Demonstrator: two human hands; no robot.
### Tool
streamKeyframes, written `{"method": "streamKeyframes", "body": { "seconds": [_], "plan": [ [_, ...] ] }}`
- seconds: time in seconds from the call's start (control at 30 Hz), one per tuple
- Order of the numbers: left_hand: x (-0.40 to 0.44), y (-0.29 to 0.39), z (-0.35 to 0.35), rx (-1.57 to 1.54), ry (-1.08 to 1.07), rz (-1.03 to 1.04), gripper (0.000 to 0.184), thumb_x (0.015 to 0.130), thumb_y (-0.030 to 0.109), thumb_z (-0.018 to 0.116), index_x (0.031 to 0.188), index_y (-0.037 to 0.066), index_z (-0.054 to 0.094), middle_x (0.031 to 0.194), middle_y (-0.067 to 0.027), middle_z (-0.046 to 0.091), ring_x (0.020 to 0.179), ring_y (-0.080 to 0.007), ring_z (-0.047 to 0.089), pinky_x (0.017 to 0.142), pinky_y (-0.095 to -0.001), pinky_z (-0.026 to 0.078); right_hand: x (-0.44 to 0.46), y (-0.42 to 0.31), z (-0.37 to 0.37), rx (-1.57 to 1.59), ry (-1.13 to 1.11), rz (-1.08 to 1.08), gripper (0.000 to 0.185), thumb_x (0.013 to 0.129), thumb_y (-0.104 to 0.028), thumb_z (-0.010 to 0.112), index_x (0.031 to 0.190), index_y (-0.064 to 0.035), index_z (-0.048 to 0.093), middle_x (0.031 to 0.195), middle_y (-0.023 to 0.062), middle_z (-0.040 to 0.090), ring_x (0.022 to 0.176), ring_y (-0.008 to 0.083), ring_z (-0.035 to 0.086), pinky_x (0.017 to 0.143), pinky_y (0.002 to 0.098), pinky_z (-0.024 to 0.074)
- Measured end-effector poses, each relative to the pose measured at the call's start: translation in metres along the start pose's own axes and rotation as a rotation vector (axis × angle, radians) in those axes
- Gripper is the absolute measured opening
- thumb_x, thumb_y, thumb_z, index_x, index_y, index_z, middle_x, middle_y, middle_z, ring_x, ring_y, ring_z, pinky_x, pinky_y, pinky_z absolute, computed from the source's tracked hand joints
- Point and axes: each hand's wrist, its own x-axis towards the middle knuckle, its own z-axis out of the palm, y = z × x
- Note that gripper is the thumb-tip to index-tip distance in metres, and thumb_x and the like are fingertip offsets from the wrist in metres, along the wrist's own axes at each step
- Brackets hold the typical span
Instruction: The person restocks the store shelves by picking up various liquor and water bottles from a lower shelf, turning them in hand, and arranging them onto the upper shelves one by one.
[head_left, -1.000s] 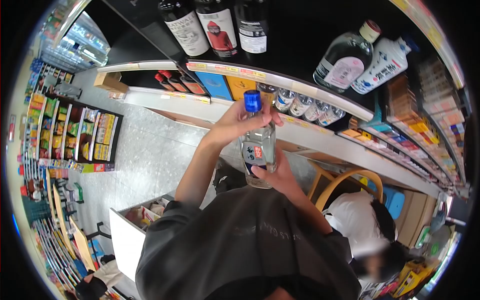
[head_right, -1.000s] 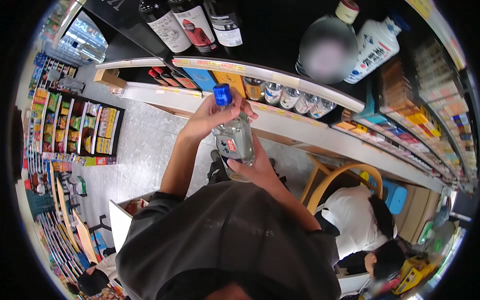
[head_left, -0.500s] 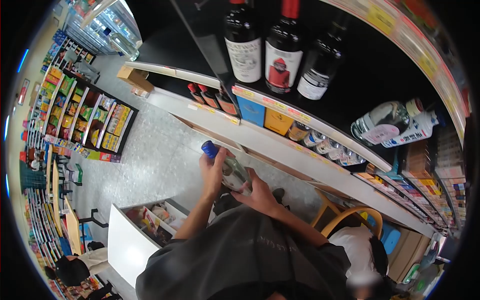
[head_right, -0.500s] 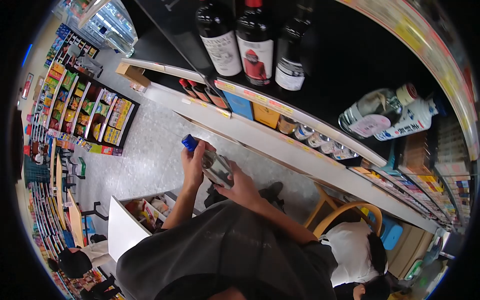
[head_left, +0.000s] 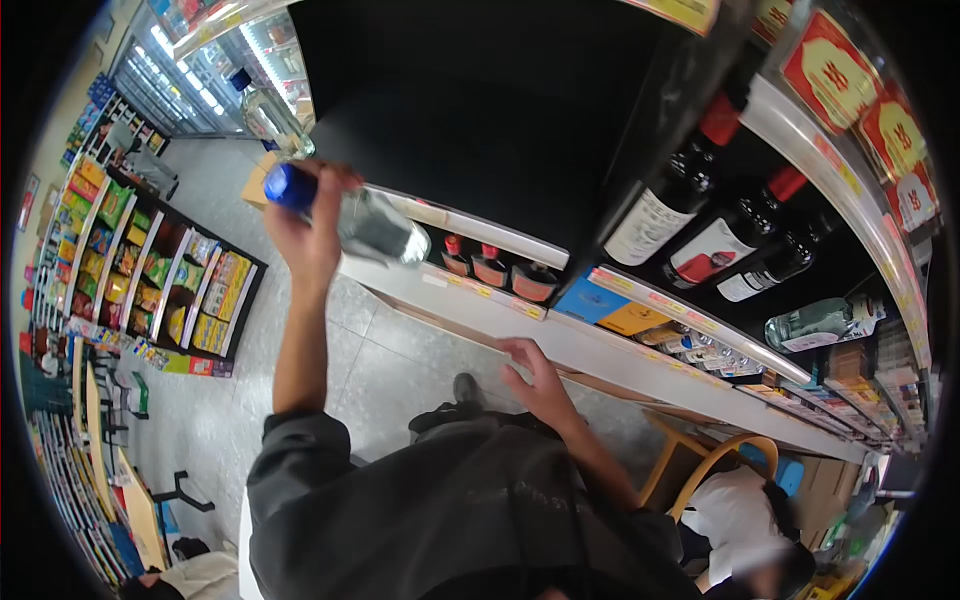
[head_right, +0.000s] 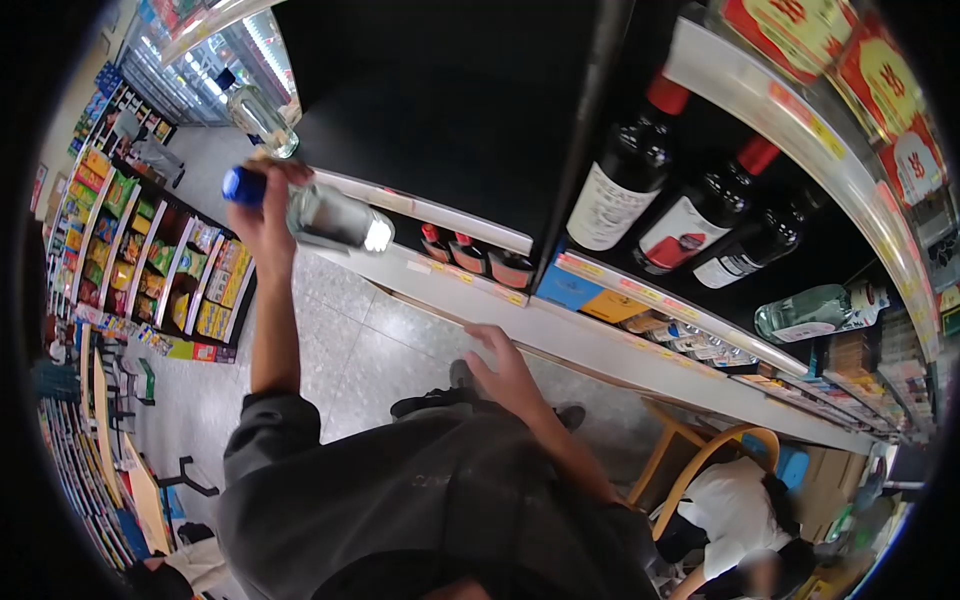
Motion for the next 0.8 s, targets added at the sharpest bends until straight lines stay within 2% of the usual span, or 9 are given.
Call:
{"method": "streamKeyframes", "body": {
  "seconds": [0.07, 0.13, 0.17, 0.27, 0.4, 0.6, 0.8],
  "plan": [
    [0.045, -0.022, -0.019, 0.114, 0.018, 0.061, 0.013, 0.092, 0.014, 0.061, 0.089, 0.002, 0.057, 0.081, -0.0079, 0.066, 0.077, -0.0135, 0.061, 0.075, -0.0277, 0.047, -0.008, 0.021, 0.010, 0.043, 0.047, 0.073, 0.036, 0.092, -0.009, 0.056, 0.125, -0.0021, 0.045, 0.126, 0.0104, 0.050, 0.125, 0.0198, 0.045, 0.106, 0.0347, 0.0344],
    [0.082, -0.040, -0.033, 0.243, 0.029, 0.084, 0.016, 0.092, 0.017, 0.061, 0.085, 0.002, 0.062, 0.077, -0.0053, 0.068, 0.077, -0.0115, 0.061, 0.075, -0.0267, 0.046, -0.024, 0.036, 0.017, 0.230, 0.110, 0.225, 0.030, 0.094, -0.007, 0.054, 0.122, -0.0012, 0.047, 0.121, 0.0085, 0.054, 0.119, 0.0177, 0.051, 0.101, 0.0312, 0.0389],
    [0.099, -0.051, -0.038, 0.254, 0.041, 0.108, 0.018, 0.091, 0.017, 0.060, 0.084, 0.002, 0.063, 0.077, -0.0051, 0.068, 0.076, -0.0116, 0.061, 0.075, -0.0272, 0.046, -0.030, 0.045, 0.018, 0.230, 0.124, 0.227, 0.030, 0.094, -0.007, 0.054, 0.122, -0.0012, 0.047, 0.121, 0.0085, 0.054, 0.119, 0.0177, 0.051, 0.101, 0.0312, 0.0389],
    [0.133, -0.081, -0.055, 0.299, -0.006, 0.117, 0.019, 0.091, 0.018, 0.061, 0.084, 0.001, 0.066, 0.077, -0.0059, 0.069, 0.075, -0.0122, 0.061, 0.075, -0.0276, 0.046, -0.043, 0.069, 0.019, 0.220, 0.370, 0.214, 0.025, 0.094, -0.006, 0.053, 0.118, 0.0000, 0.050, 0.114, 0.0084, 0.058, 0.108, 0.0176, 0.057, 0.095, 0.0294, 0.0434],
    [0.153, -0.119, -0.065, 0.346, -0.029, 0.058, 0.022, 0.090, 0.021, 0.062, 0.086, 0.001, 0.067, 0.078, -0.0063, 0.070, 0.075, -0.0125, 0.062, 0.075, -0.0271, 0.046, -0.044, 0.058, 0.015, 0.248, 0.499, 0.195, 0.021, 0.094, -0.004, 0.051, 0.114, -0.0008, 0.050, 0.109, 0.0077, 0.058, 0.107, 0.0165, 0.056, 0.096, 0.0291, 0.0417],
    [0.163, -0.147, -0.067, 0.374, -0.042, 0.007, 0.031, 0.090, 0.027, 0.063, 0.096, -0.004, 0.063, 0.079, -0.0085, 0.071, 0.078, -0.0125, 0.064, 0.077, -0.0267, 0.046, -0.026, 0.049, 0.025, 0.203, 0.503, 0.243, 0.021, 0.094, -0.003, 0.050, 0.115, -0.0007, 0.050, 0.110, 0.0075, 0.057, 0.107, 0.0165, 0.056, 0.096, 0.0290, 0.0419],
    [0.167, -0.165, -0.071, 0.347, -0.090, -0.026, 0.029, 0.090, 0.027, 0.064, 0.093, -0.002, 0.063, 0.079, -0.0091, 0.071, 0.077, -0.0124, 0.064, 0.075, -0.0263, 0.047, -0.019, 0.056, 0.046, 0.271, 0.496, 0.231, 0.022, 0.093, -0.001, 0.051, 0.115, -0.0004, 0.050, 0.110, 0.0070, 0.056, 0.106, 0.0155, 0.056, 0.095, 0.0273, 0.0421]
  ]
}}
